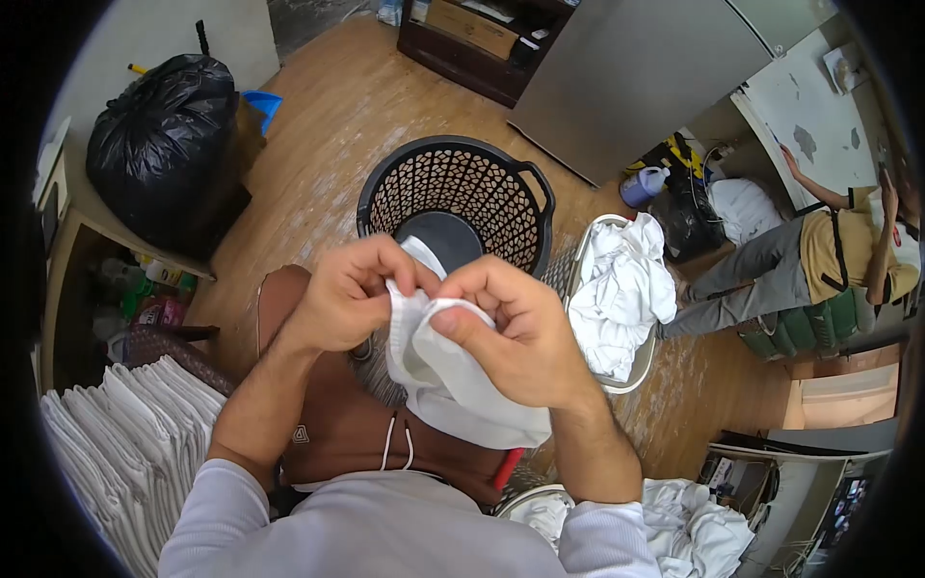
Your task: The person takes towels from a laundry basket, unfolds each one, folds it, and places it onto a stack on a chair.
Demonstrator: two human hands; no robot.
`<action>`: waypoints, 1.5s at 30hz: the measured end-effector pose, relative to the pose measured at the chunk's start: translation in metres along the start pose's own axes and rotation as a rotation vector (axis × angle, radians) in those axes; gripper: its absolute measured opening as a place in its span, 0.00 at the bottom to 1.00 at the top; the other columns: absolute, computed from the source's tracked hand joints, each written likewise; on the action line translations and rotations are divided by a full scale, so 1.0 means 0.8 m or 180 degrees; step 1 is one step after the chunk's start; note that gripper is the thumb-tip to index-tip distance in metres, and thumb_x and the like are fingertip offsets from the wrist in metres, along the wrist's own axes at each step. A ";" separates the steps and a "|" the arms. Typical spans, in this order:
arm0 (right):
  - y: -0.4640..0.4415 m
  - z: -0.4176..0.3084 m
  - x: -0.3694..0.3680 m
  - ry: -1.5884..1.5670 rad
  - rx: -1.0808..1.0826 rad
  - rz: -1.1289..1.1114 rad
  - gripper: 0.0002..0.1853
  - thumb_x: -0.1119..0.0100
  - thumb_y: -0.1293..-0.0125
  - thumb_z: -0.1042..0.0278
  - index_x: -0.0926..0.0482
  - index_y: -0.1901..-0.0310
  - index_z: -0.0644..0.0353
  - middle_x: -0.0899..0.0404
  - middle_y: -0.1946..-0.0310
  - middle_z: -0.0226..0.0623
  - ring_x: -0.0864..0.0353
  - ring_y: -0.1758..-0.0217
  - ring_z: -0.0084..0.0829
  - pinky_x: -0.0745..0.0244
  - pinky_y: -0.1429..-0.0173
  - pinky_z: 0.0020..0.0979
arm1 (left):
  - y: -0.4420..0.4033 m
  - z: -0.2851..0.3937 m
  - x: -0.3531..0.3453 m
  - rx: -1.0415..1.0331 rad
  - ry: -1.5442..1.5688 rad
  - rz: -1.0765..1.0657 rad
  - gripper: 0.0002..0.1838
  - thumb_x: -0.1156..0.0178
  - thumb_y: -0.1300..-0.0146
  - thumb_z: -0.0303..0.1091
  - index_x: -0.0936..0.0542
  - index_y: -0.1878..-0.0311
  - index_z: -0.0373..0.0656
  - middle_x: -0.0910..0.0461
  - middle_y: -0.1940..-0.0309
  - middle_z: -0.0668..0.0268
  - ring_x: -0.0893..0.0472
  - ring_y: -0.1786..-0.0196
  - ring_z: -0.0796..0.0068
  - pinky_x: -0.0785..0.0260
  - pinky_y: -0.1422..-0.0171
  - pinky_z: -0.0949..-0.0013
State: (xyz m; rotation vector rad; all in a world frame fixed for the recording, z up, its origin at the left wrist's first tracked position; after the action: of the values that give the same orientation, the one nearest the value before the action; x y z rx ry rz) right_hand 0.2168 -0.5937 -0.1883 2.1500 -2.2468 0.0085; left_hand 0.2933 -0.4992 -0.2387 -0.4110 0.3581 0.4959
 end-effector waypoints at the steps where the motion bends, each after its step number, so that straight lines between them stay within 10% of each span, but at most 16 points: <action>1: 0.002 0.003 0.000 -0.0006 0.0024 -0.0048 0.05 0.41 0.34 0.75 0.23 0.58 0.64 0.22 0.65 0.29 0.25 0.62 0.14 0.29 0.58 0.18 | 0.001 0.000 -0.005 -0.0055 -0.0108 -0.0134 0.09 0.48 0.42 0.14 0.25 0.60 0.35 0.22 0.61 0.63 0.21 0.56 0.77 0.27 0.53 0.74; 4: 0.004 0.016 0.003 0.0008 -0.0014 -0.0066 0.06 0.41 0.34 0.75 0.26 0.57 0.64 0.22 0.66 0.28 0.26 0.63 0.13 0.30 0.59 0.17 | -0.005 0.018 -0.015 -0.0552 -0.1362 -0.0408 0.08 0.47 0.42 0.14 0.24 0.61 0.34 0.23 0.60 0.64 0.21 0.57 0.77 0.27 0.54 0.74; 8: 0.010 0.042 0.001 -0.0499 -0.0336 -0.0085 0.09 0.42 0.33 0.76 0.29 0.54 0.62 0.22 0.66 0.27 0.26 0.63 0.12 0.31 0.61 0.16 | -0.002 -0.014 -0.015 0.0239 0.0182 -0.0227 0.17 0.43 0.46 0.13 0.29 0.53 0.37 0.24 0.61 0.65 0.23 0.60 0.81 0.29 0.57 0.77; 17: 0.018 0.073 -0.011 -0.0929 -0.0728 -0.0386 0.07 0.44 0.31 0.71 0.28 0.55 0.63 0.22 0.67 0.26 0.26 0.64 0.11 0.32 0.62 0.16 | -0.001 -0.021 -0.005 0.0435 0.0130 0.0000 0.29 0.37 0.53 0.12 0.36 0.48 0.38 0.32 0.58 0.64 0.22 0.63 0.81 0.27 0.64 0.79; 29: 0.028 0.086 -0.023 0.0485 -0.0057 0.0366 0.11 0.36 0.39 0.72 0.29 0.59 0.61 0.23 0.75 0.31 0.26 0.73 0.15 0.31 0.69 0.23 | 0.067 -0.028 -0.001 0.0835 -0.0441 0.0421 0.11 0.35 0.42 0.24 0.25 0.57 0.34 0.25 0.65 0.68 0.24 0.63 0.80 0.30 0.57 0.77; 36: 0.031 0.117 -0.072 0.0110 -0.0774 -0.0790 0.14 0.38 0.39 0.69 0.31 0.56 0.59 0.27 0.81 0.35 0.29 0.81 0.24 0.35 0.75 0.29 | 0.113 -0.008 0.009 0.0254 -0.1855 0.0714 0.05 0.38 0.41 0.24 0.25 0.65 0.35 0.24 0.71 0.62 0.24 0.68 0.77 0.34 0.65 0.76; 41: 0.047 0.111 -0.093 -0.0326 -0.1350 -0.1972 0.25 0.35 0.46 0.70 0.32 0.47 0.64 0.19 0.60 0.48 0.18 0.58 0.34 0.25 0.54 0.33 | 0.116 0.015 -0.006 0.0166 -0.1943 -0.0061 0.05 0.36 0.45 0.26 0.22 0.67 0.36 0.23 0.78 0.61 0.23 0.78 0.67 0.33 0.74 0.71; 45: 0.062 0.114 -0.108 -0.0310 -0.1321 -0.2470 0.25 0.37 0.47 0.71 0.33 0.48 0.64 0.18 0.65 0.47 0.18 0.62 0.40 0.26 0.56 0.36 | 0.120 0.016 -0.004 0.0192 -0.1622 -0.0280 0.10 0.32 0.46 0.32 0.20 0.67 0.35 0.23 0.81 0.61 0.23 0.80 0.64 0.34 0.77 0.70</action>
State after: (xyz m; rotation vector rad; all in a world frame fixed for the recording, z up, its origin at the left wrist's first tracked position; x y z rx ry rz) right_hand 0.1690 -0.5079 -0.2805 2.6085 -1.1530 -0.5293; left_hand 0.2438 -0.4173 -0.2539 -0.2285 -0.1365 0.4842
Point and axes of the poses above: each hand's wrist, its own y-axis away from the middle knuckle, its own x-axis out of the back of the hand, z = x × y, the point moved 8 cm from there along -y, towards the middle knuckle
